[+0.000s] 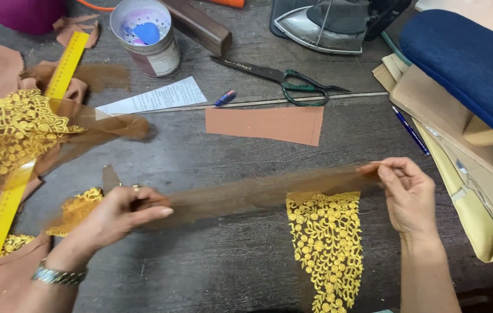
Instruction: The person uses a yellow ruler and a blue pen to measure and mark lines on a piece of brown fabric. They then unfold a piece of yellow lace and place the marked fabric piece on top of it to check the alignment.
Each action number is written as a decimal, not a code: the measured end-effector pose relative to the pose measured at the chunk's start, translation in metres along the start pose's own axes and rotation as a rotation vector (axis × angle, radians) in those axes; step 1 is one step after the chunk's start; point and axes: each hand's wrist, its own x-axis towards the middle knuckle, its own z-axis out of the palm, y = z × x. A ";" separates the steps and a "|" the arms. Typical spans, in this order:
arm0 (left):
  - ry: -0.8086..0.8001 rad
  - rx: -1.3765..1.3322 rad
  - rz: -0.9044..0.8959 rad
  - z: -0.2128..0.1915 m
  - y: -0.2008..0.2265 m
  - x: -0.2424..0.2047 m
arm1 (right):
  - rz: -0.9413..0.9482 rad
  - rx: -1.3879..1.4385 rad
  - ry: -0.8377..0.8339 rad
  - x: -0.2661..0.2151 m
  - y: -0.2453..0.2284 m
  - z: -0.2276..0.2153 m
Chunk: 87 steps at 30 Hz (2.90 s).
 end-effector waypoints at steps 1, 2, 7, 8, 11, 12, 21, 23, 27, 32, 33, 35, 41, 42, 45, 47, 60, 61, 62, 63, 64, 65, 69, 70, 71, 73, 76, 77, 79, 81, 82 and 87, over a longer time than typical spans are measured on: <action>0.032 -0.002 -0.049 -0.005 0.001 -0.007 | 0.005 0.025 0.027 0.000 0.003 -0.003; 0.063 -0.005 -0.098 -0.009 0.002 -0.013 | 0.010 0.050 0.055 0.001 0.006 -0.006; 0.175 -0.018 -0.084 -0.028 -0.030 -0.030 | -0.053 0.064 0.071 -0.001 -0.008 -0.002; 0.233 -0.048 -0.168 -0.030 -0.030 -0.034 | -0.076 0.076 0.086 -0.002 -0.007 -0.003; 0.270 -0.065 -0.256 -0.027 -0.012 -0.061 | 0.021 0.003 0.142 -0.019 -0.016 0.000; 0.271 -0.065 -0.257 -0.028 -0.013 -0.072 | 0.021 0.003 0.141 -0.027 -0.007 -0.005; 0.485 -0.036 0.198 -0.055 -0.140 -0.165 | -0.137 -0.270 0.246 -0.065 -0.031 -0.008; 0.509 0.153 -0.212 -0.053 -0.052 -0.143 | 0.024 -0.437 0.297 -0.052 -0.023 0.001; 0.425 0.134 -0.613 -0.031 -0.024 -0.079 | 0.293 -0.596 0.186 -0.016 -0.002 0.034; 0.417 0.267 -0.490 -0.029 -0.053 -0.034 | -0.050 -0.682 0.069 0.005 0.073 0.029; 0.417 0.266 -0.492 -0.032 -0.064 -0.029 | -0.048 -0.682 0.067 0.007 0.078 0.028; 0.445 0.385 -0.469 -0.038 -0.085 -0.019 | -0.096 -0.729 0.067 0.012 0.087 0.025; 0.553 0.322 -0.552 -0.049 -0.076 -0.027 | 0.007 -0.724 0.074 0.010 0.079 0.029; 0.552 0.323 -0.552 -0.051 -0.083 -0.028 | 0.007 -0.724 0.074 0.011 0.077 0.031; 0.636 0.366 -0.377 -0.051 -0.094 -0.030 | 0.056 -0.740 0.071 0.011 0.066 0.035; 0.514 0.838 -0.576 -0.048 -0.092 -0.030 | 0.169 -0.698 0.003 0.011 0.050 0.038; 0.345 0.703 0.261 0.101 0.018 0.090 | -0.332 -0.870 -0.061 -0.004 0.047 0.085; 0.296 0.722 0.253 0.109 0.017 0.099 | -0.362 -0.869 -0.138 -0.010 0.050 0.094; 0.247 0.741 0.245 0.118 0.017 0.109 | -0.392 -0.868 -0.216 -0.016 0.054 0.102; 0.246 0.742 0.243 0.121 0.018 0.111 | -0.390 -0.866 -0.217 -0.018 0.050 0.105; 0.227 0.695 0.235 0.123 0.020 0.113 | -0.337 -0.939 -0.297 -0.021 0.046 0.107; 0.209 0.648 0.229 0.126 0.021 0.115 | -0.283 -1.011 -0.376 -0.022 0.043 0.110; 0.150 0.554 0.187 0.121 0.034 0.118 | -0.197 -1.245 -0.446 -0.020 0.069 0.103; 0.120 0.484 0.134 0.121 0.035 0.118 | -0.166 -1.263 -0.454 -0.018 0.069 0.104; 0.090 0.414 0.082 0.121 0.035 0.118 | -0.135 -1.283 -0.461 -0.017 0.069 0.105; 0.100 0.358 0.082 0.116 0.040 0.117 | -0.132 -1.279 -0.451 -0.015 0.069 0.107; 0.121 0.302 0.078 0.113 0.034 0.123 | -0.140 -1.278 -0.427 -0.012 0.071 0.108; 0.132 0.302 0.070 0.113 0.029 0.125 | -0.150 -1.280 -0.418 -0.012 0.071 0.107; 0.141 0.359 0.072 0.113 0.028 0.124 | -0.157 -1.304 -0.422 -0.012 0.078 0.105; 0.151 0.417 0.074 0.112 0.029 0.122 | -0.166 -1.328 -0.425 -0.012 0.081 0.104; 0.181 0.440 0.081 0.112 0.031 0.119 | -0.164 -1.329 -0.427 -0.012 0.082 0.104; 0.379 0.666 0.220 0.121 0.022 0.110 | -0.149 -1.318 -0.435 -0.011 0.082 0.102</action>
